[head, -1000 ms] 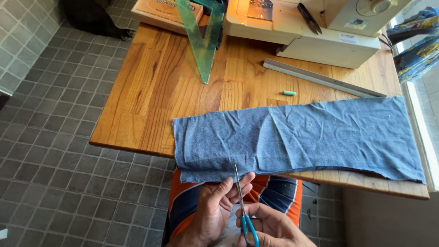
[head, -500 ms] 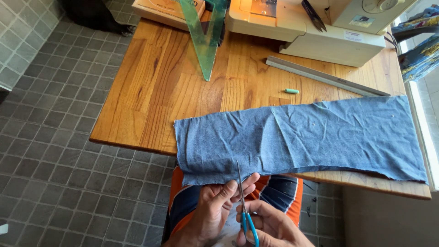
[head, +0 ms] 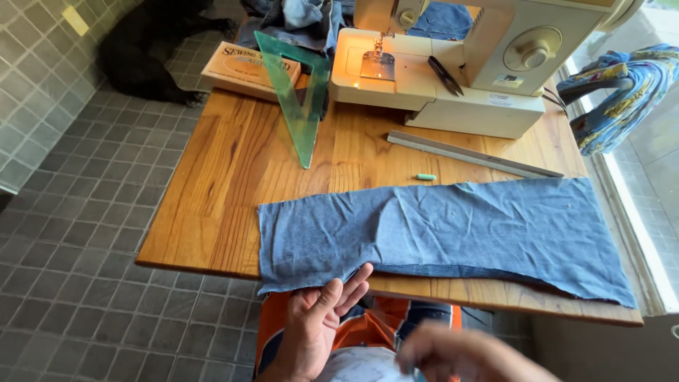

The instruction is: The person uses blue-handled scissors to cut a long strip of blue denim fabric into smaller, roughly square pieces on a wooden table. The cut pieces are stacked to the left of the workspace as the cutting progresses.

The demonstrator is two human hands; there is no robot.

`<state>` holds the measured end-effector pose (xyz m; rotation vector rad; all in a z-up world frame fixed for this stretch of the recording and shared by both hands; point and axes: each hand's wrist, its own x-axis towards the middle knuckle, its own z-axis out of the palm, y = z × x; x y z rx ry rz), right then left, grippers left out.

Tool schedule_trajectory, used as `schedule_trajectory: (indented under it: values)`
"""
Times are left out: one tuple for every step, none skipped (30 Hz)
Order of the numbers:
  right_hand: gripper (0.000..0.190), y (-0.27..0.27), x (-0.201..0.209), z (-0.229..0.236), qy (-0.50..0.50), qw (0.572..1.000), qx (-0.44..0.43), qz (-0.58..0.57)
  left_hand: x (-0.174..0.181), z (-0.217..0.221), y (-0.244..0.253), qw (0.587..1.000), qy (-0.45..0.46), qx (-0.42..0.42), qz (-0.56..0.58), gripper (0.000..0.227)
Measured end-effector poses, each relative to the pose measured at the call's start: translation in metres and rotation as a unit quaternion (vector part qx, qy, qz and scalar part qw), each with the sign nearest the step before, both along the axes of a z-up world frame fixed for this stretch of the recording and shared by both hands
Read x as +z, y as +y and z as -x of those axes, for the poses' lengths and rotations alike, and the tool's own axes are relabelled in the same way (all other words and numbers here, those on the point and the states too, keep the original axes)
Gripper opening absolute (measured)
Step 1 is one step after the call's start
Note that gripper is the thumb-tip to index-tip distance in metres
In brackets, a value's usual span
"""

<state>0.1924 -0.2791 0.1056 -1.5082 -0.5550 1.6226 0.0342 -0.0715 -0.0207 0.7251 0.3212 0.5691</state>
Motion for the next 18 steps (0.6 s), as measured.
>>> schedule_trajectory:
  values:
    - [0.057, 0.013, 0.016, -0.005, -0.001, 1.000, 0.001, -0.001, 0.004, -0.002, 0.003, 1.000, -0.001, 0.001, -0.001, 0.041]
    - [0.051, 0.026, 0.032, -0.009, -0.090, 0.991, -0.019, -0.093, 0.008, -0.004, 0.007, 1.000, 0.007, 0.000, -0.018, 0.045]
    - [0.046, 0.038, 0.048, -0.013, -0.179, 0.966, -0.040, -0.183, 0.012, -0.007, 0.010, 0.999, 0.014, -0.001, -0.034, 0.052]
    - [0.046, 0.063, 0.039, -0.028, -0.180, 0.965, -0.040, -0.185, 0.019, -0.011, 0.017, 0.999, 0.012, -0.001, -0.036, 0.052]
    - [0.058, 0.088, 0.030, -0.044, -0.224, 0.933, -0.040, -0.280, 0.026, -0.015, 0.024, 0.998, 0.039, 0.007, -0.055, 0.052]
    - [0.071, 0.112, 0.021, -0.058, -0.265, 0.890, -0.040, -0.368, 0.033, -0.018, 0.030, 0.995, 0.068, 0.014, -0.073, 0.053]
    - [0.071, 0.124, 0.013, -0.062, -0.265, 0.890, -0.041, -0.369, 0.036, -0.020, 0.033, 0.995, 0.068, 0.014, -0.073, 0.053]
    - [0.058, 0.139, 0.007, -0.066, -0.326, 0.874, -0.040, -0.357, 0.041, -0.022, 0.037, 0.993, 0.110, 0.022, -0.030, 0.032]
    - [0.045, 0.155, 0.001, -0.071, -0.386, 0.855, -0.038, -0.344, 0.045, -0.024, 0.042, 0.988, 0.152, 0.030, 0.014, 0.055]
    - [0.045, 0.151, 0.002, -0.061, -0.388, 0.853, -0.038, -0.347, 0.055, -0.022, 0.040, 0.988, 0.150, 0.032, 0.011, 0.055]
    - [0.046, 0.148, 0.003, -0.051, -0.336, 0.881, -0.041, -0.329, 0.065, -0.020, 0.039, 0.979, 0.201, 0.015, 0.025, 0.035]
    - [0.047, 0.145, 0.004, -0.042, -0.284, 0.907, -0.043, -0.308, 0.074, -0.018, 0.037, 0.967, 0.250, -0.001, 0.042, 0.046]
    - [0.047, 0.141, -0.002, -0.040, -0.286, 0.906, -0.041, -0.310, 0.078, -0.023, 0.042, 0.968, 0.248, 0.001, 0.041, 0.046]
    - [0.060, 0.133, -0.010, -0.034, -0.312, 0.886, -0.036, -0.341, 0.080, -0.023, 0.040, 0.974, 0.215, 0.013, 0.070, 0.045]
    - [0.073, 0.124, -0.019, -0.029, -0.337, 0.864, -0.032, -0.372, 0.081, -0.023, 0.038, 0.978, 0.182, 0.026, 0.099, 0.047]
    - [0.073, 0.121, -0.023, -0.025, -0.336, 0.866, -0.033, -0.368, 0.076, -0.022, 0.036, 0.977, 0.185, 0.024, 0.102, 0.047]
    - [0.060, 0.116, -0.025, -0.022, -0.306, 0.867, -0.028, -0.391, 0.073, -0.021, 0.033, 0.981, 0.174, 0.022, 0.079, 0.047]
    - [0.048, 0.117, -0.025, -0.023, -0.282, 0.862, -0.025, -0.421, 0.072, -0.026, 0.036, 0.986, 0.158, 0.019, 0.047, 0.047]
